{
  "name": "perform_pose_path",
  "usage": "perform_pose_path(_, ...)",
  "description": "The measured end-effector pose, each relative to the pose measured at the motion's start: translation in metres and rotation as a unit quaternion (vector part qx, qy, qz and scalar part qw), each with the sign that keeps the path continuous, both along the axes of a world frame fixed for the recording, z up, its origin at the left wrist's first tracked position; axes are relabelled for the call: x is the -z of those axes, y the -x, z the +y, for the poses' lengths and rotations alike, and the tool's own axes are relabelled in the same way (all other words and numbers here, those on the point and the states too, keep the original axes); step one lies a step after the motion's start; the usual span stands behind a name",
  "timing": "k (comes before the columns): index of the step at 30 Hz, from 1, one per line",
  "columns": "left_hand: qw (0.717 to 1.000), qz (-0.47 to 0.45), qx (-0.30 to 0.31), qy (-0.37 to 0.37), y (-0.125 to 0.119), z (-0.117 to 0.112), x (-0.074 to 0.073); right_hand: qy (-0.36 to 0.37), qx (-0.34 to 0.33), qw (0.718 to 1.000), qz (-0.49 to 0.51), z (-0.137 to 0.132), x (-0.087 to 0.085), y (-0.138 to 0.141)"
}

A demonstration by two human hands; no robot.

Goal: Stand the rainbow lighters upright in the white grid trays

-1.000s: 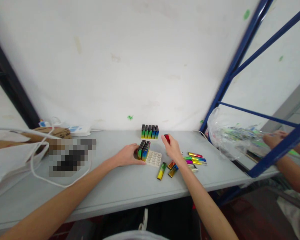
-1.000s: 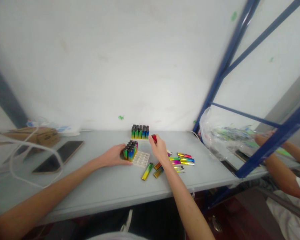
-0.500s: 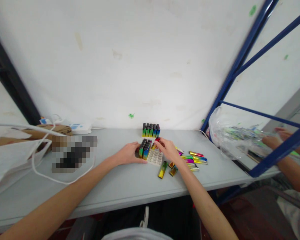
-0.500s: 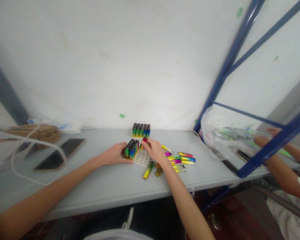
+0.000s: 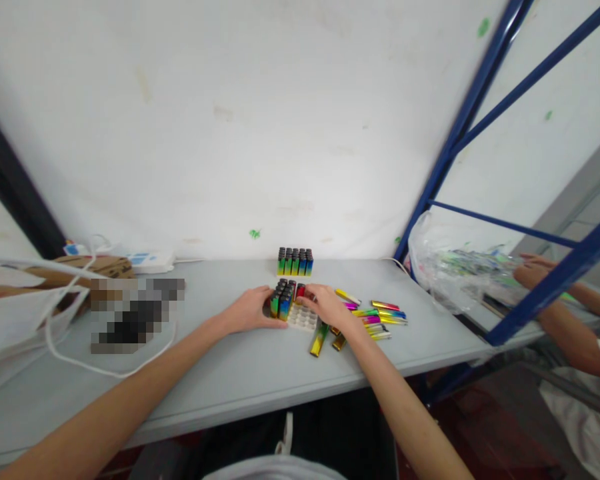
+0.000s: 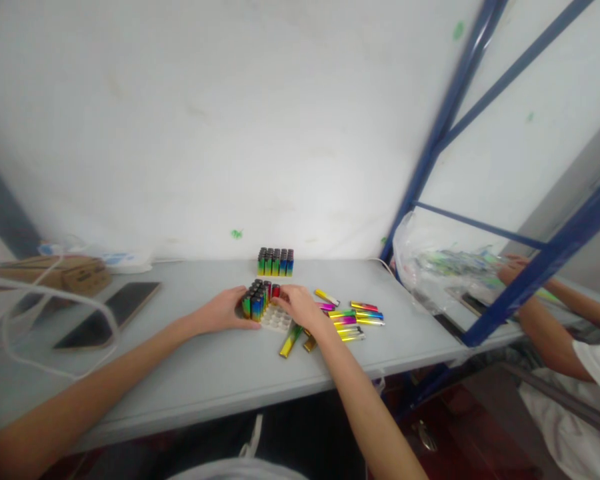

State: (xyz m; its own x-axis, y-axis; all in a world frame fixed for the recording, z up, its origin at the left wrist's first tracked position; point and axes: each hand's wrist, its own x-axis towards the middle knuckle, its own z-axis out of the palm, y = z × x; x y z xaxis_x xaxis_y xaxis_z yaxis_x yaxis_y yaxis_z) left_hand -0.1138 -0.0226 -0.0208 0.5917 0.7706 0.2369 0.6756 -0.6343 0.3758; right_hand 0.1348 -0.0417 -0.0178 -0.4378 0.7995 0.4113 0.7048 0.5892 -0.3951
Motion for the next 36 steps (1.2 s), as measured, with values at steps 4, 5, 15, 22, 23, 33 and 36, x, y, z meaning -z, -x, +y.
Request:
perform_pose_path(4, 1.000, -0.009, 0.008, 0.001, 0.000, 0.001, 0.000, -0.017, -0.006, 1.000, -0.018, 0.005, 0.001, -0.007)
perform_pose_path(5, 1.000, -0.011, 0.006, 0.004, 0.000, 0.002, 0.000, -0.006, -0.018, 1.000, -0.013, 0.006, -0.001, -0.012)
perform_pose_path(15, 1.000, -0.010, -0.012, 0.021, -0.001, 0.001, -0.003, 0.067, 0.251, 0.961, -0.099, 0.021, -0.003, -0.100)
perform_pose_path(22, 1.000, -0.014, -0.011, 0.016, -0.001, -0.001, -0.005, 0.075, 0.268, 0.957, -0.081, 0.020, -0.003, -0.106)
perform_pose_path(23, 1.000, -0.013, -0.012, 0.016, -0.001, -0.001, -0.004, 0.069, 0.257, 0.963, -0.044, 0.020, -0.006, -0.102)
perform_pose_path(33, 0.999, -0.029, 0.006, 0.030, 0.000, -0.002, -0.003, 0.089, 0.101, 0.946, 0.296, 0.016, -0.016, -0.033)
perform_pose_path(36, 0.999, -0.030, 0.010, 0.033, 0.001, 0.000, -0.002, 0.101, 0.076, 0.929, 0.348, 0.011, -0.018, -0.021)
